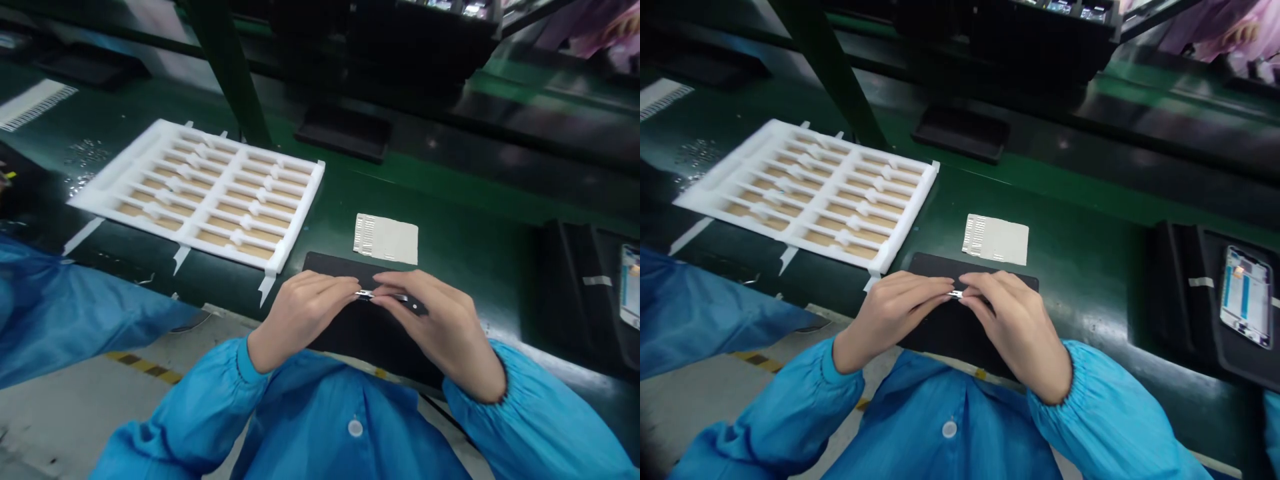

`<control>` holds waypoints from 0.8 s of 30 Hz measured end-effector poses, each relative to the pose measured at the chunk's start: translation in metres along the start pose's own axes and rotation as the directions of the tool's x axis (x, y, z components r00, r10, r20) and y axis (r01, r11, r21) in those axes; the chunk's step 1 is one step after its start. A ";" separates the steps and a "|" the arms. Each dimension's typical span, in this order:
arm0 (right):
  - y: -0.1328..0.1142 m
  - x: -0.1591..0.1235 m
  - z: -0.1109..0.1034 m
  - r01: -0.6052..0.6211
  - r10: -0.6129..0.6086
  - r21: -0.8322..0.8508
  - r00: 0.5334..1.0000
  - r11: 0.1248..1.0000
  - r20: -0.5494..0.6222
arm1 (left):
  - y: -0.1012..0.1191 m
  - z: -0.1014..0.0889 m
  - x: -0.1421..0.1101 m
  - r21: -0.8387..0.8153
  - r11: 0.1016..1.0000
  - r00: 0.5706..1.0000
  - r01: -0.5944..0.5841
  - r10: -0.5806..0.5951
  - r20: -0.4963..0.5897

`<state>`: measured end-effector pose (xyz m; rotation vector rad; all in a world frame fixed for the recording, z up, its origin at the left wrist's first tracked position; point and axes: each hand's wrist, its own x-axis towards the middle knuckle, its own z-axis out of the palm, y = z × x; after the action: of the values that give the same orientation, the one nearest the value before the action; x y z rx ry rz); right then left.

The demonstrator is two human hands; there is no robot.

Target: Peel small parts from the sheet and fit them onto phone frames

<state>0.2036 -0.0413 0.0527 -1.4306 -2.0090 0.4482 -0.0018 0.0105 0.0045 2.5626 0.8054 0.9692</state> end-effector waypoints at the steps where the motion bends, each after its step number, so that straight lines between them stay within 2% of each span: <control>1: -0.001 0.002 -0.001 0.025 -0.025 -0.041 1.000 0.999 0.017 | -0.001 0.001 0.000 -0.005 1.000 1.000 -0.001 0.001 -0.013; 6: -0.005 0.011 -0.004 0.057 -0.040 -0.132 0.991 0.990 0.130 | -0.004 0.003 -0.003 -0.065 0.998 0.998 -0.001 -0.003 -0.064; 12: -0.010 0.016 -0.003 -0.006 0.034 -0.137 0.978 0.991 0.207 | -0.003 0.001 -0.011 -0.071 0.997 0.999 -0.025 0.022 -0.040; 17: -0.015 0.015 -0.002 0.032 0.033 -0.239 0.964 0.970 0.264 | -0.004 0.001 -0.017 -0.079 0.997 0.999 -0.027 0.024 -0.036; 24: -0.027 0.009 0.007 0.081 0.011 -0.353 0.968 0.932 0.252 | -0.003 0.002 -0.017 -0.083 0.996 0.999 -0.032 0.028 -0.042</control>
<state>0.1771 -0.0416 0.0662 -1.6169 -2.4142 0.2602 -0.0124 0.0027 -0.0066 2.4984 0.7232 1.0451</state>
